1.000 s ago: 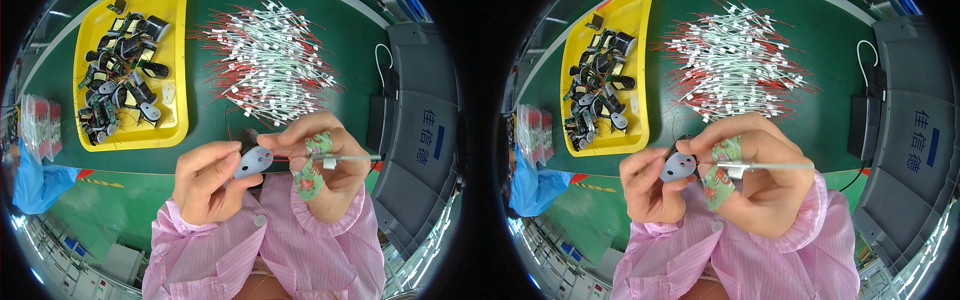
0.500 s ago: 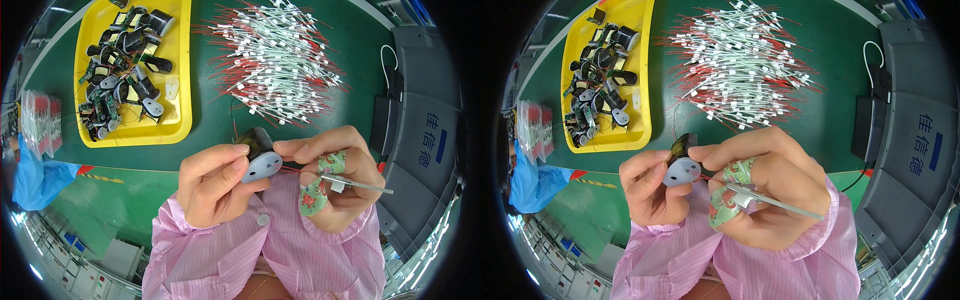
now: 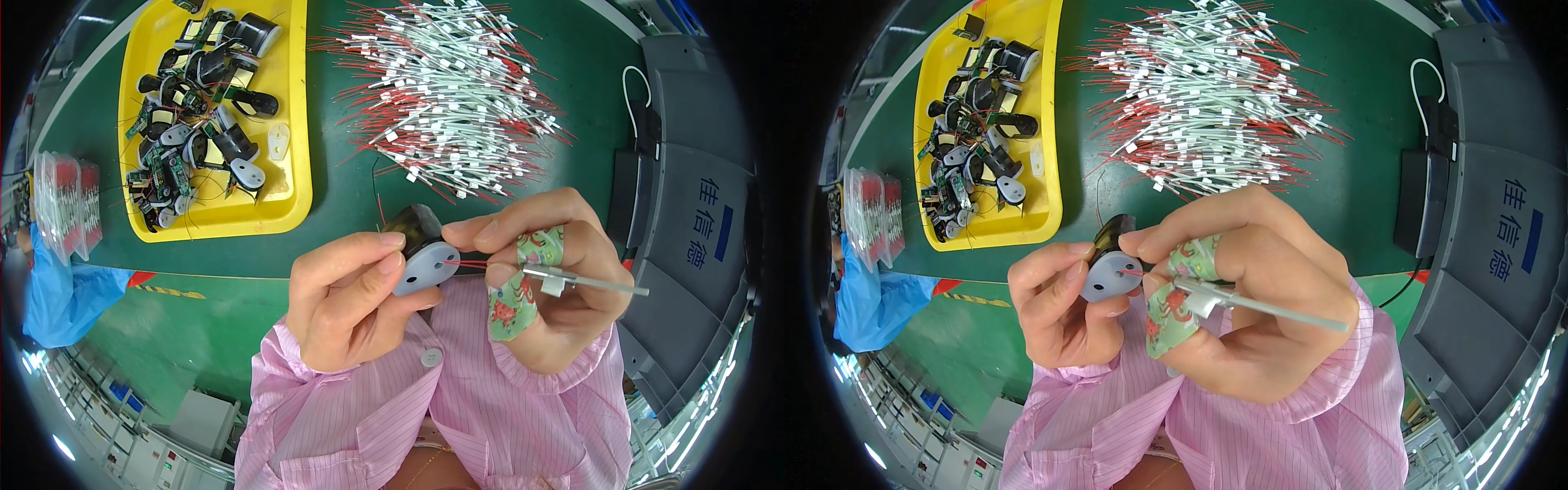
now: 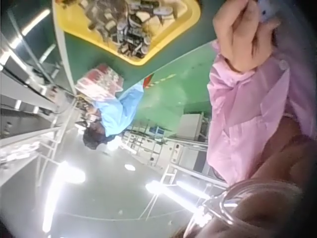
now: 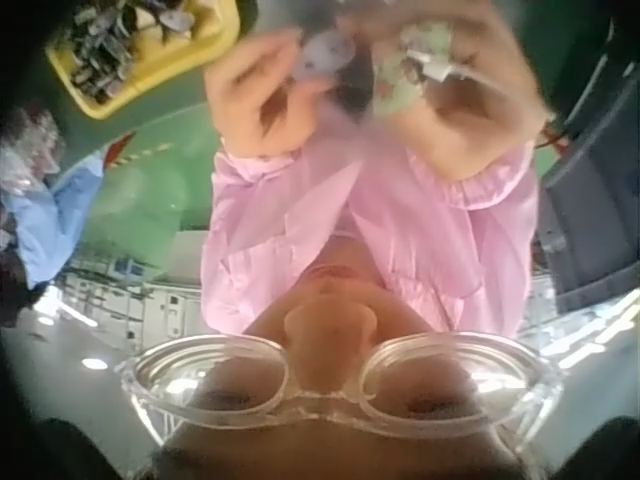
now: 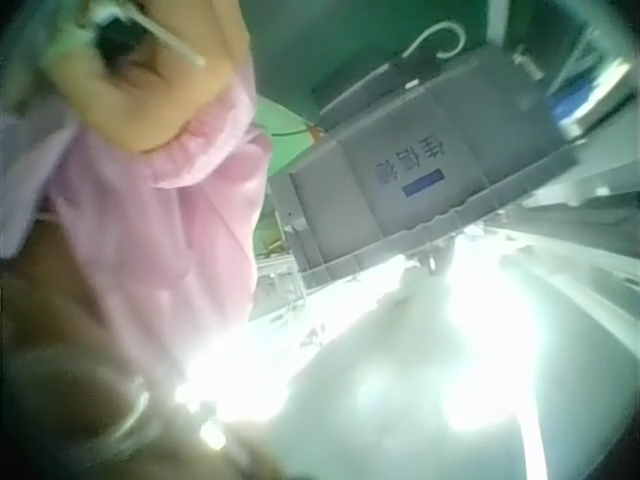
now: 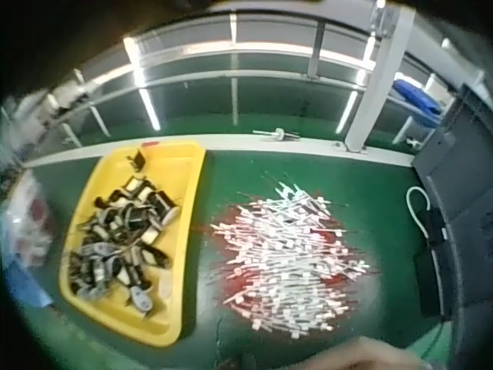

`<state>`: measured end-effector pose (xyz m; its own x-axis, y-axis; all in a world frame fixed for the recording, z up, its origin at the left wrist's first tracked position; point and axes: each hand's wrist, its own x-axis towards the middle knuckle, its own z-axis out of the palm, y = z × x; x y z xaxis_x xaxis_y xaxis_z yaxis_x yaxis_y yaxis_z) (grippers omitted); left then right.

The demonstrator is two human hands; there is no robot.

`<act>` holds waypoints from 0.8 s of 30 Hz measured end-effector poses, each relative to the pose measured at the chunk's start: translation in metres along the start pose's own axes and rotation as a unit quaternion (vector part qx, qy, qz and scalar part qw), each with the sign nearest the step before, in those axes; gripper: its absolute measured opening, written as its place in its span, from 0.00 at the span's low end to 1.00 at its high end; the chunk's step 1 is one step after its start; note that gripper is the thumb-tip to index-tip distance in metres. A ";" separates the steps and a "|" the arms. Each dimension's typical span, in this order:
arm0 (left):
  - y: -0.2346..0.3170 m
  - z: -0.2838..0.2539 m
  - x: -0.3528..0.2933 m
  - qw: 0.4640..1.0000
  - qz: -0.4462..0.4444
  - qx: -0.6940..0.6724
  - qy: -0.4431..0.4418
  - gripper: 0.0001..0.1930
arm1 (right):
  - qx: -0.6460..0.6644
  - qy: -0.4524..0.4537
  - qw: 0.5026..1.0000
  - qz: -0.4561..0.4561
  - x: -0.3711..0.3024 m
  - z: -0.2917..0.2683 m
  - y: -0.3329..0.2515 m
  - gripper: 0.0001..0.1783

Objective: The person assembles small electronic or plastic components with wire leads by hand at a manufacturing workbench.

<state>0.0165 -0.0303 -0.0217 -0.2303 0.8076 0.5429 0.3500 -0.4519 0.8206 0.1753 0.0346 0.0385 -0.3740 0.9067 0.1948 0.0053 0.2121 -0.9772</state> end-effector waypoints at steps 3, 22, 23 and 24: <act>0.000 0.001 0.003 1.000 0.002 0.006 0.006 0.23 | -0.023 0.001 1.000 -0.019 -0.002 0.002 0.000 0.06; 0.003 -0.002 0.007 0.999 0.023 0.038 -0.018 0.26 | -0.140 -0.029 0.985 -0.094 0.004 0.002 -0.004 0.09; 0.003 -0.002 0.007 0.999 0.023 0.037 -0.018 0.26 | -0.140 -0.028 0.985 -0.094 0.004 0.002 -0.004 0.09; 0.003 -0.002 0.007 0.999 0.025 0.037 -0.019 0.26 | -0.139 -0.027 0.986 -0.092 0.004 0.003 -0.004 0.08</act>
<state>0.0139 -0.0265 -0.0151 -0.1760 0.7993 0.5746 0.4273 -0.4638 0.7761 0.1715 0.0362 0.0425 -0.4403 0.8245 0.3555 0.1833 0.4701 -0.8633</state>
